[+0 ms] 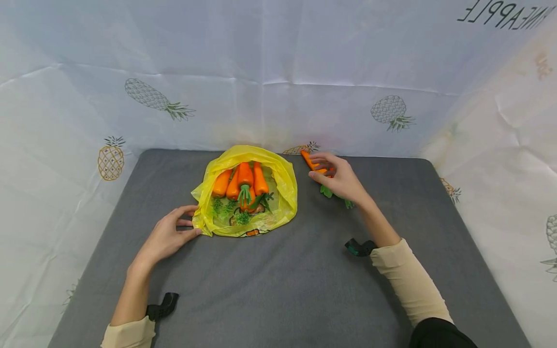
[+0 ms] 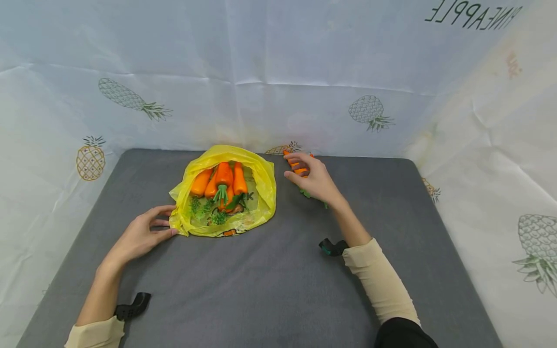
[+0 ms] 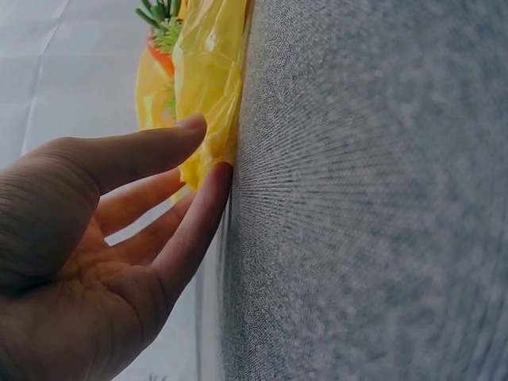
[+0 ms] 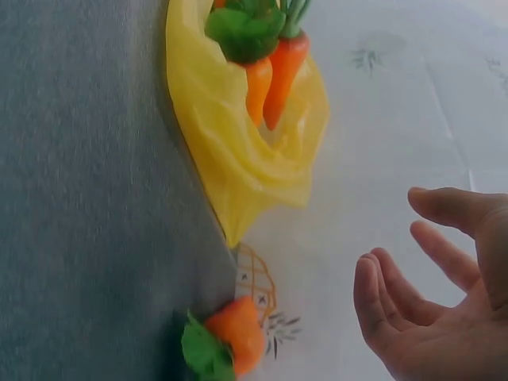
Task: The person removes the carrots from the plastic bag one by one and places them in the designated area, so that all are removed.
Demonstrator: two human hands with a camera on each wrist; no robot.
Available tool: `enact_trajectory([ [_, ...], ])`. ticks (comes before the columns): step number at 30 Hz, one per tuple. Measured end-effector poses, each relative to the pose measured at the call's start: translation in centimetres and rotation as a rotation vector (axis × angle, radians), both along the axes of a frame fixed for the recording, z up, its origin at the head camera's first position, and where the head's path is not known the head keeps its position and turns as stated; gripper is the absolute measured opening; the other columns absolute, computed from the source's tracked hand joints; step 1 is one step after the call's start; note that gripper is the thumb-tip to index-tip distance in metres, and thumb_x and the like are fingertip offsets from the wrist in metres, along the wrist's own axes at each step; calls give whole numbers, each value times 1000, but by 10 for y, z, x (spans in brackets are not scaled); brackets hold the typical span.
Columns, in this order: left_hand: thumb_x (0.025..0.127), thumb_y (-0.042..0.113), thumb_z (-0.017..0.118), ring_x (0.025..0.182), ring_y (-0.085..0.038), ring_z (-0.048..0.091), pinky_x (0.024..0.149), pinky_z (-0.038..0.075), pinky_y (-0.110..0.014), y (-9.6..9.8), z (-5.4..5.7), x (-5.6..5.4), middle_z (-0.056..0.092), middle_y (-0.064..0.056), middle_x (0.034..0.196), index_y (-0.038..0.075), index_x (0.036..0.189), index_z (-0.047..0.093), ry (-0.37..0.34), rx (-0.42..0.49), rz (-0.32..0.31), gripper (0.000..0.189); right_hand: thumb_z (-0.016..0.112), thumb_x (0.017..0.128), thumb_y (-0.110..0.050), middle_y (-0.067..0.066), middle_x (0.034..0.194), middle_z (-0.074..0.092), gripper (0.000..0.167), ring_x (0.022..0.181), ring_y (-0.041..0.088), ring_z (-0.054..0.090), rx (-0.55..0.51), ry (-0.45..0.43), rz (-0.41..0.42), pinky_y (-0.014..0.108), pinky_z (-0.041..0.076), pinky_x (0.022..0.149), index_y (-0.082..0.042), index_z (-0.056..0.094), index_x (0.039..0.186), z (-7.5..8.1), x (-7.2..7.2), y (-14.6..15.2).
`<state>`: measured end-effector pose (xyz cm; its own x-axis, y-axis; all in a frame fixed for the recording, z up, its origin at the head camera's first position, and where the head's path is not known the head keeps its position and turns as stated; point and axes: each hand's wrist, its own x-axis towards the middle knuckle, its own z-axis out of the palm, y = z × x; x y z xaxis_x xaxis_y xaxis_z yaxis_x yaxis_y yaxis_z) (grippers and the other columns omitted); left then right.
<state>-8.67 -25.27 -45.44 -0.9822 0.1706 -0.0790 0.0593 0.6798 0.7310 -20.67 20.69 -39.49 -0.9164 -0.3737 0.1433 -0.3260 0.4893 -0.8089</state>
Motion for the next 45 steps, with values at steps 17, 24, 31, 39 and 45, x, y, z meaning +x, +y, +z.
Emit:
enact_trajectory([
  [17,99,14,81,121,-44,73,96,63,-56,-1,2,-1,62,-29,145,2,156,53,-24,17,-15,65,75,104,-15,21,144,68,47,120,35,71,-26,-24,96,53,61,101,-5,63,148,-11,-5,-45],
  [24,99,17,81,122,-45,72,98,62,-59,0,3,-1,61,-29,146,2,157,52,-33,19,-15,67,75,104,-15,23,142,68,47,120,38,72,-29,-21,129,56,62,101,-4,63,147,-16,-4,-56],
  [31,99,17,81,122,-45,72,97,62,-58,0,2,-1,61,-30,146,2,157,52,-40,17,-8,67,75,103,-17,22,140,70,46,120,37,73,23,10,148,52,63,99,-3,64,146,-21,-6,-69],
  [39,99,16,81,120,-43,74,94,64,-52,-1,2,0,62,-29,144,2,156,53,-34,6,1,66,73,105,-16,27,143,67,45,125,42,71,-8,-36,214,56,61,105,-2,64,146,-31,-13,-85],
  [45,99,13,80,120,-44,73,93,65,-50,-2,1,0,63,-29,144,1,156,53,-31,11,-5,65,73,105,-14,24,145,67,46,123,39,72,7,-62,237,51,62,103,0,62,147,-40,-15,-97],
])
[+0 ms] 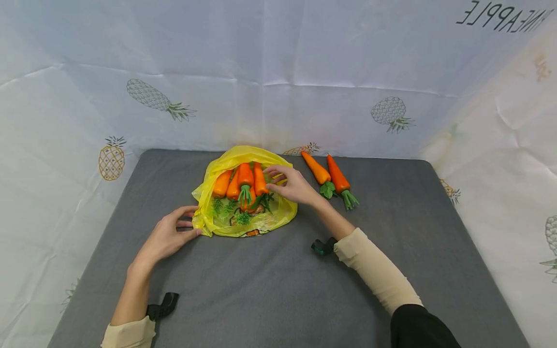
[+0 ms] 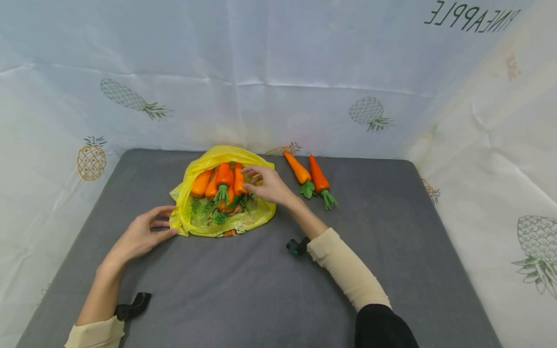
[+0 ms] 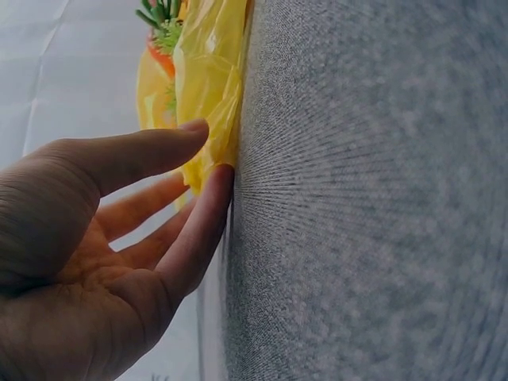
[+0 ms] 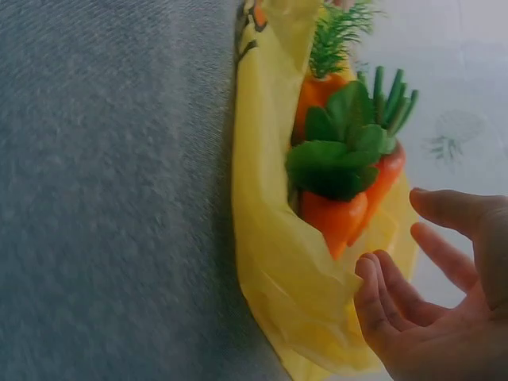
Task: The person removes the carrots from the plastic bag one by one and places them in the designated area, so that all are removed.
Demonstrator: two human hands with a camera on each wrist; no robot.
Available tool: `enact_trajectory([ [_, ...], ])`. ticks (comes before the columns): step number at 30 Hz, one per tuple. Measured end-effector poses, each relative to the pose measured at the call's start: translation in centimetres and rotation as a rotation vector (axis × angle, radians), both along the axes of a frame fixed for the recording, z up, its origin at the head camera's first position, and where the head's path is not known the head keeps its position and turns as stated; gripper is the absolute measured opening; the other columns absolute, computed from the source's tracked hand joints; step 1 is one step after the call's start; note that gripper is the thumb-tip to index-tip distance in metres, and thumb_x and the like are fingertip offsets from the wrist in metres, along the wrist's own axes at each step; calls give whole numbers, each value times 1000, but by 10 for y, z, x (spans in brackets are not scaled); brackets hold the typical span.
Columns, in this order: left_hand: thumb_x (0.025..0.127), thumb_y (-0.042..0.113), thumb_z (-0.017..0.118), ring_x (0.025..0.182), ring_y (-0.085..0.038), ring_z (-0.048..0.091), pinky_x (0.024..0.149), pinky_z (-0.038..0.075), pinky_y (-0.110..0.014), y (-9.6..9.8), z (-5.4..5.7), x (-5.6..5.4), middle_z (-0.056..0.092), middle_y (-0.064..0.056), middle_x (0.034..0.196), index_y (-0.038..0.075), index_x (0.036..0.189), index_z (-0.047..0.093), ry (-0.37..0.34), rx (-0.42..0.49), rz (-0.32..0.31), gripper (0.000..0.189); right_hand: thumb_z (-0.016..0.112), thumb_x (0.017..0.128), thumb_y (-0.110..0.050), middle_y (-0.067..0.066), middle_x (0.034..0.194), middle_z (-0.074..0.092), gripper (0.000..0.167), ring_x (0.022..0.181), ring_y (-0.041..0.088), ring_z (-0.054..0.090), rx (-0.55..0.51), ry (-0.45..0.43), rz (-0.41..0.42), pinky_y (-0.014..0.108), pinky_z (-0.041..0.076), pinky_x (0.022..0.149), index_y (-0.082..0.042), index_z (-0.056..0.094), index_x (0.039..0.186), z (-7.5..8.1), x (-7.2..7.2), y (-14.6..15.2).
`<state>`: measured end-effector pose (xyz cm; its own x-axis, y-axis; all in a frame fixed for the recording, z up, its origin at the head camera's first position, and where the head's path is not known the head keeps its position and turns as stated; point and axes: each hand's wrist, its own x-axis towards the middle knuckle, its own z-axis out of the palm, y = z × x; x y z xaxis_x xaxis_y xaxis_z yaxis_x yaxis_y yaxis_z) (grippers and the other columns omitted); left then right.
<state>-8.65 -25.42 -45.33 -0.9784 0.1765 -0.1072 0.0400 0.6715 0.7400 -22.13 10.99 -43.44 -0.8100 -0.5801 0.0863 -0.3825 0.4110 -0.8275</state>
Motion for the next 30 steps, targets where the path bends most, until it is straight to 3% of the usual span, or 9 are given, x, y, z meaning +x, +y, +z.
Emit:
enact_trajectory([
  [6,99,14,80,121,-44,73,96,63,-55,0,0,0,62,-29,145,1,156,53,-7,8,-1,65,73,105,-13,20,143,69,43,118,36,73,11,-2,38,46,63,99,-2,64,146,-11,-4,-9],
  [19,98,14,81,120,-43,73,95,64,-53,-1,-3,0,63,-29,143,1,155,53,-5,5,4,65,77,103,-20,22,144,68,45,112,37,77,105,6,16,46,64,99,-6,66,145,-23,-5,-22],
  [25,98,16,82,120,-42,73,93,64,-46,0,-2,0,63,-28,143,1,155,54,-7,-2,4,66,75,104,-25,21,145,67,50,112,36,77,131,-23,25,45,64,98,-10,62,151,-23,-4,-23],
  [30,98,16,82,120,-43,73,95,64,-51,0,-1,1,63,-28,143,1,156,53,-8,2,4,66,75,105,-26,21,147,66,51,115,36,76,142,-35,28,46,64,99,-12,61,152,-21,-3,-23],
])
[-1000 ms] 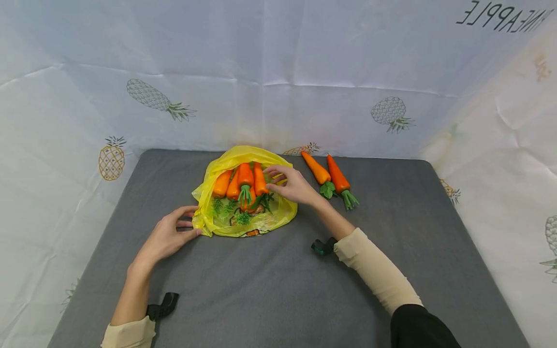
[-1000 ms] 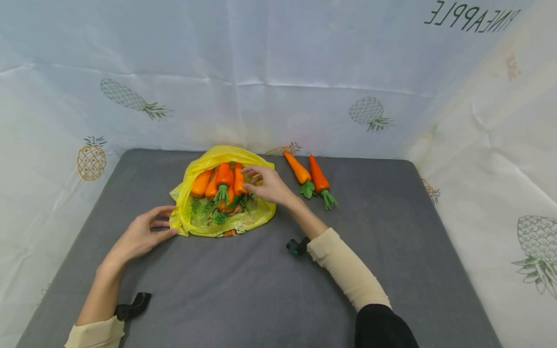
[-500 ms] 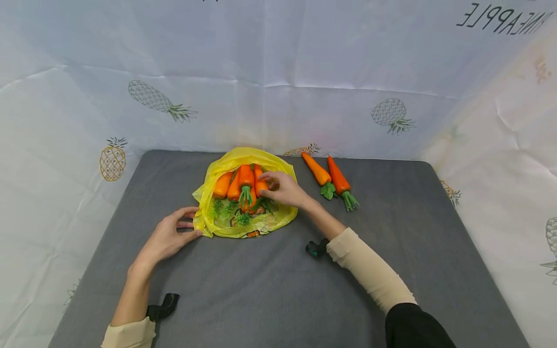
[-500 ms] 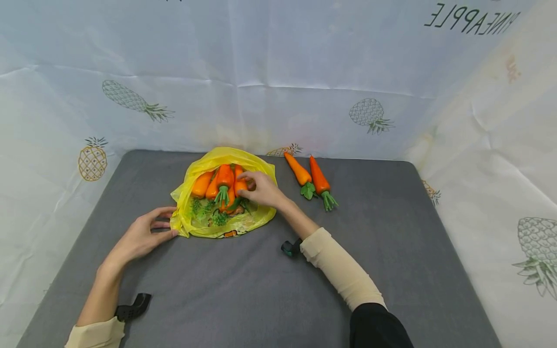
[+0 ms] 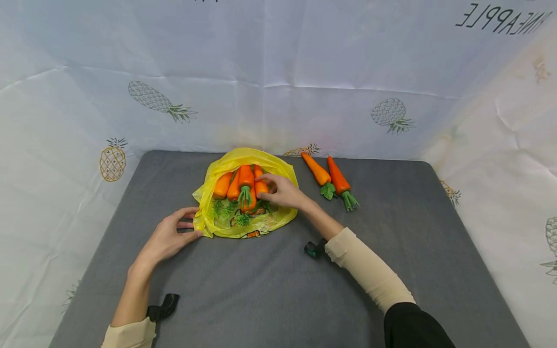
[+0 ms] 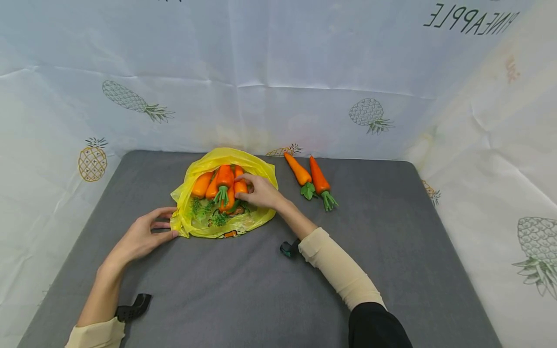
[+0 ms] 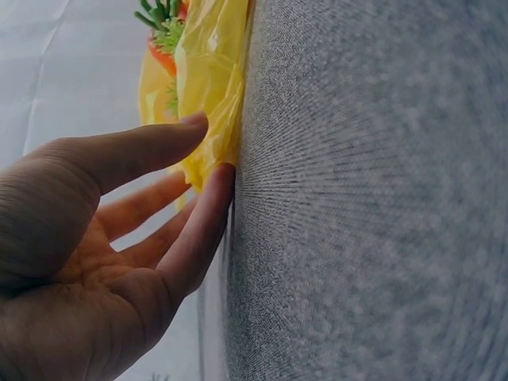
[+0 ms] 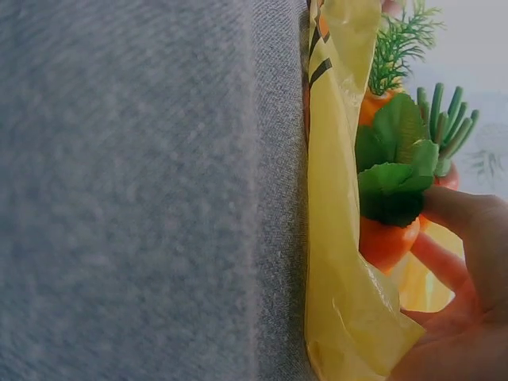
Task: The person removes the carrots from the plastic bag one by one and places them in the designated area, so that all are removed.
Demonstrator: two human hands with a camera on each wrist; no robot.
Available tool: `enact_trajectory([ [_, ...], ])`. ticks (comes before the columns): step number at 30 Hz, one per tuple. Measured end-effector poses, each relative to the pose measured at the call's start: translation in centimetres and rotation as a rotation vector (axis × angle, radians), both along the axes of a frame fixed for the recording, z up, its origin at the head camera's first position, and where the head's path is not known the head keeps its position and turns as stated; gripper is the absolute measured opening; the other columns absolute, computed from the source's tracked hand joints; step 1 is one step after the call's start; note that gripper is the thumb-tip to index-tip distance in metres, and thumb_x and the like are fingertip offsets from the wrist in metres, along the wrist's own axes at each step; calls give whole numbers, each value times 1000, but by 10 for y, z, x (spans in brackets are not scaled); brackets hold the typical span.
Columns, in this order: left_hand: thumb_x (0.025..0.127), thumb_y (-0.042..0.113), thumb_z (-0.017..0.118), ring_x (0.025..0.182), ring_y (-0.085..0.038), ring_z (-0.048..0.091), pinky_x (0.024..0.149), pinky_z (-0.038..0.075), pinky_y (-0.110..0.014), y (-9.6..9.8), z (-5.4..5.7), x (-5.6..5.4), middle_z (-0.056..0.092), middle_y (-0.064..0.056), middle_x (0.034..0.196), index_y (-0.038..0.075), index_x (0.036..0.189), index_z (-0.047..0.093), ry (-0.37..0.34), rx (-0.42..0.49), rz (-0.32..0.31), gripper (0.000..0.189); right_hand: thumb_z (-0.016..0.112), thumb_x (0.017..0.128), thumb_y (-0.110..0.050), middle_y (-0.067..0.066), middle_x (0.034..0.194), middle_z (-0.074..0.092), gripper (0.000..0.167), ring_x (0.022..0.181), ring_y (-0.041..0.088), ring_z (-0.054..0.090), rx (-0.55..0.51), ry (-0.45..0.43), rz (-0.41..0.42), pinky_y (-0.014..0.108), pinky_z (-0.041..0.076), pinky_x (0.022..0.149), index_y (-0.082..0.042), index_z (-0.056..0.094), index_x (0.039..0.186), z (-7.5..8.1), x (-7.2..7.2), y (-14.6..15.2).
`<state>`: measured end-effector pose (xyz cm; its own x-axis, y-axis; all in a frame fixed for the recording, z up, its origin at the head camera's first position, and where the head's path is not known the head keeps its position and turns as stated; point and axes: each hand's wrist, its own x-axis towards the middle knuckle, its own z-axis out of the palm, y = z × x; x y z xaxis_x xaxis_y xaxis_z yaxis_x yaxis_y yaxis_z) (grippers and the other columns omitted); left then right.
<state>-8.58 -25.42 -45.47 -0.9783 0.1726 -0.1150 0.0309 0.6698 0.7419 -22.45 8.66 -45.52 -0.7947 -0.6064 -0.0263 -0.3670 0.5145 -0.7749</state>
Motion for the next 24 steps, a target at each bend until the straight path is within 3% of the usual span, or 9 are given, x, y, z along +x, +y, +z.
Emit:
enact_trajectory([
  [10,98,15,81,120,-45,73,96,63,-56,0,1,0,63,-29,143,0,156,53,0,3,-4,66,77,103,-28,18,141,70,47,112,31,76,42,26,-5,43,64,97,-14,62,145,-1,1,-1],
  [12,98,15,81,120,-45,73,96,63,-55,0,1,1,62,-30,143,-1,156,52,2,1,-6,66,76,104,-26,17,136,72,46,104,25,76,52,43,-2,38,63,90,-14,62,145,0,2,-2],
  [14,98,15,81,120,-45,73,96,63,-55,-1,1,1,62,-30,143,0,156,53,1,-2,-6,66,73,105,-24,17,120,76,43,84,19,70,58,52,5,32,58,78,-14,63,146,1,2,-2],
  [16,98,15,81,120,-45,73,96,63,-54,-1,1,1,62,-30,144,0,156,52,-1,-1,-7,66,70,106,-22,16,103,75,41,66,14,57,60,49,5,28,49,66,-14,63,146,2,3,-2],
  [18,99,16,81,121,-44,73,96,63,-54,-1,1,0,62,-29,144,1,156,52,-5,3,-7,66,67,106,-20,15,97,73,41,56,12,45,49,27,-2,27,42,59,-14,63,147,2,4,-1],
  [21,99,16,81,122,-44,72,97,63,-55,-1,1,0,62,-29,144,1,157,52,-6,10,-10,66,64,106,-19,15,110,74,41,55,11,40,19,-13,-19,26,40,59,-14,62,147,3,5,1],
  [24,99,16,81,121,-44,72,97,63,-55,-1,1,0,62,-29,144,1,157,52,-7,12,-10,66,64,106,-18,17,133,71,40,66,14,50,-23,-54,-30,28,43,63,-13,62,146,5,6,4],
])
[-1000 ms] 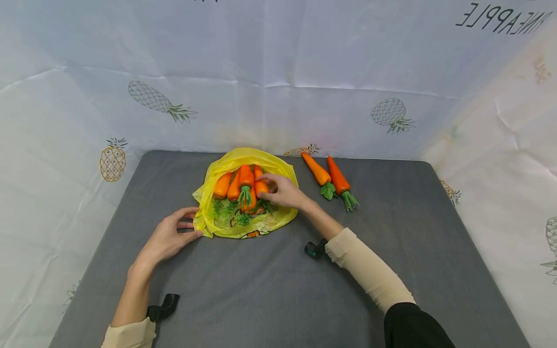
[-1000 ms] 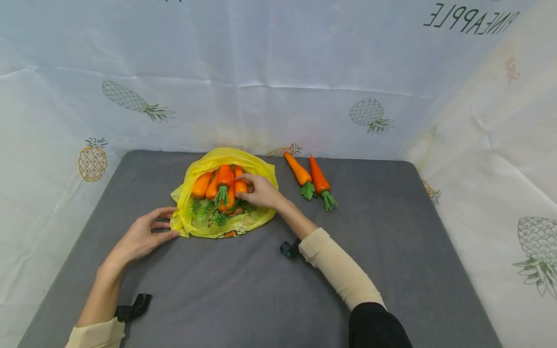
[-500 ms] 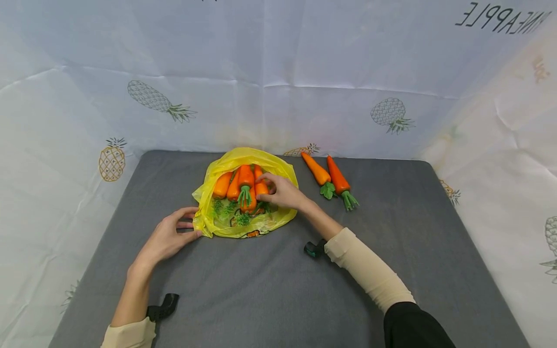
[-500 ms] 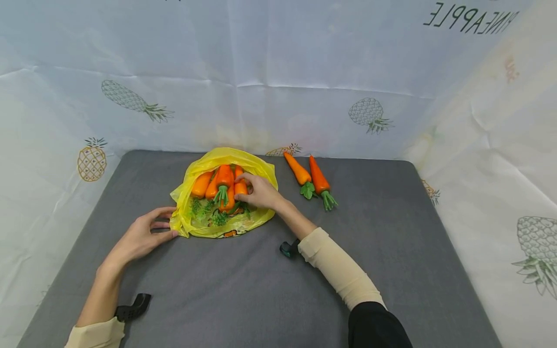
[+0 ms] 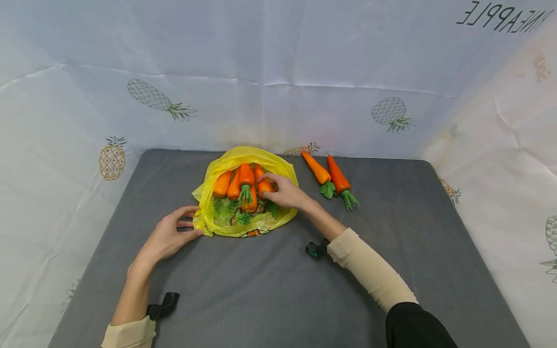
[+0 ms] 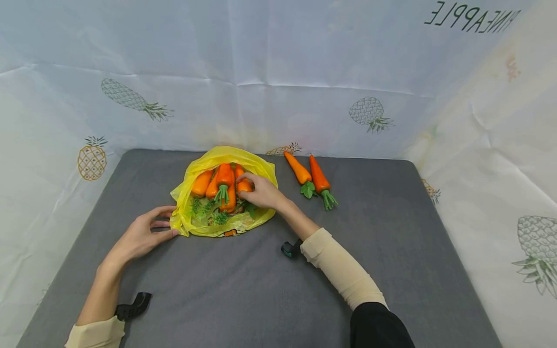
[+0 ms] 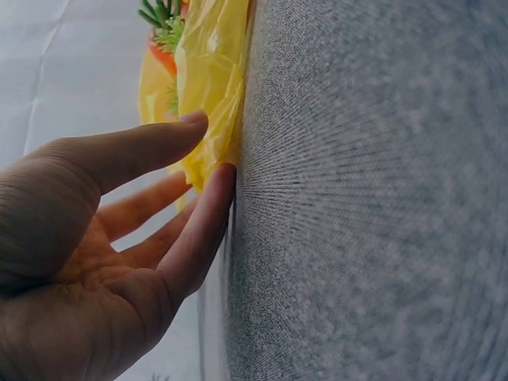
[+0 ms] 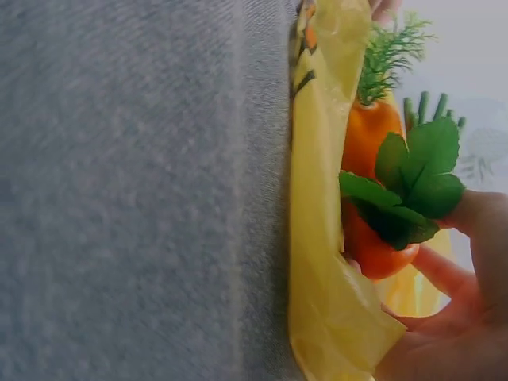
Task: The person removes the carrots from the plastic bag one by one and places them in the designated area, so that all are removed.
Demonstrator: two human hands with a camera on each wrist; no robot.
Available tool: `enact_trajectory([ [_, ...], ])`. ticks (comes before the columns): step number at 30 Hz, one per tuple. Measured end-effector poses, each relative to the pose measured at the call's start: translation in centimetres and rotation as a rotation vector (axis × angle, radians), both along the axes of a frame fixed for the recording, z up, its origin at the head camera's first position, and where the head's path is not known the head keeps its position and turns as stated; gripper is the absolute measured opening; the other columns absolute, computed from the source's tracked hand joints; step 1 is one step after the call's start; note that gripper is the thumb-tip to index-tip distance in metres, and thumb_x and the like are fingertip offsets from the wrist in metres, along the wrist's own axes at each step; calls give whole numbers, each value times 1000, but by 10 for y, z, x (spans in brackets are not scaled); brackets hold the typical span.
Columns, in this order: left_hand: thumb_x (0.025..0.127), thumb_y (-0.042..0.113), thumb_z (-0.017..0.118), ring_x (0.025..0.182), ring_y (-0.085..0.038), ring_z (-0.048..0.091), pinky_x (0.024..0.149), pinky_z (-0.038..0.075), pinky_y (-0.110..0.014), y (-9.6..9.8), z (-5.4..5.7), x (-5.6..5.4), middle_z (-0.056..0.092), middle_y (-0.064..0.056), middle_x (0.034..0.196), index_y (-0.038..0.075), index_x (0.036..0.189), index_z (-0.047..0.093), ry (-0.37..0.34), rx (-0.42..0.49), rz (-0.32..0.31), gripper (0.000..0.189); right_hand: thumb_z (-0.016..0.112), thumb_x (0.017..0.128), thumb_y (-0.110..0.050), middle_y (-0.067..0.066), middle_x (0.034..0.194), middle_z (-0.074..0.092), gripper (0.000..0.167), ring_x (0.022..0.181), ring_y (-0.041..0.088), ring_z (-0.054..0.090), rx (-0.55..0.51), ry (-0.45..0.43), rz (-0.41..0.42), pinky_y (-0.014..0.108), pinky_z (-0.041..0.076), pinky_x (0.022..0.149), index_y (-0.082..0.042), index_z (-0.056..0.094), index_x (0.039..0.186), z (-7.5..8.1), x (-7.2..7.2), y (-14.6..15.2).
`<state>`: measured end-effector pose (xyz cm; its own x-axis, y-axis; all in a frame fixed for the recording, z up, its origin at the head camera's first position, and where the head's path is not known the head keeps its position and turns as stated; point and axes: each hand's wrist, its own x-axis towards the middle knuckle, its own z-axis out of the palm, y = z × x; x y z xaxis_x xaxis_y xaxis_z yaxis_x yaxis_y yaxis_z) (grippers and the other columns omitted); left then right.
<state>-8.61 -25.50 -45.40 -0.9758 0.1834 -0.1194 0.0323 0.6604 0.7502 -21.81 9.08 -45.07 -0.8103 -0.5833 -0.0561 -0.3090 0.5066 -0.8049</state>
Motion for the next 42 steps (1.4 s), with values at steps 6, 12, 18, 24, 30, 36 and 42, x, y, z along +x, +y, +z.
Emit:
enact_trajectory([
  [6,99,16,81,121,-45,73,97,63,-54,0,1,-1,62,-29,145,1,157,52,1,-11,-1,66,64,107,-20,17,146,64,40,115,30,69,-32,-30,14,33,53,75,-13,62,146,8,2,7],
  [12,99,16,80,122,-45,72,98,63,-56,0,1,0,61,-29,145,1,157,51,-7,-12,3,67,66,107,-22,15,145,64,39,127,34,67,-38,-21,39,45,61,96,-13,63,145,15,6,11],
  [18,99,15,80,121,-47,72,98,62,-58,1,1,1,61,-30,144,-1,157,51,-1,-12,8,66,67,107,-26,13,151,62,39,132,35,68,-25,-13,65,49,62,102,-17,63,145,30,13,19],
  [24,99,14,80,121,-47,72,99,62,-59,2,1,1,61,-31,144,-1,156,51,4,-15,11,66,68,106,-25,12,152,62,38,134,35,67,-30,2,100,49,62,105,-17,65,143,44,22,28],
  [30,99,15,80,121,-46,72,99,62,-59,2,1,0,61,-30,144,-1,156,51,1,-16,10,66,70,106,-22,12,149,65,39,134,36,67,-63,7,118,49,61,106,-15,65,144,50,28,37],
  [36,99,14,80,121,-46,72,99,62,-57,1,1,0,61,-30,145,-1,157,51,-3,-18,5,66,72,106,-22,13,145,68,39,115,31,76,-67,-5,111,49,63,102,-16,65,144,58,33,48],
  [42,99,14,80,121,-45,72,98,62,-56,2,1,0,62,-30,144,-1,156,51,3,-20,1,66,73,106,-21,12,145,68,41,107,24,78,-73,-9,82,44,63,100,-17,63,146,64,37,63],
])
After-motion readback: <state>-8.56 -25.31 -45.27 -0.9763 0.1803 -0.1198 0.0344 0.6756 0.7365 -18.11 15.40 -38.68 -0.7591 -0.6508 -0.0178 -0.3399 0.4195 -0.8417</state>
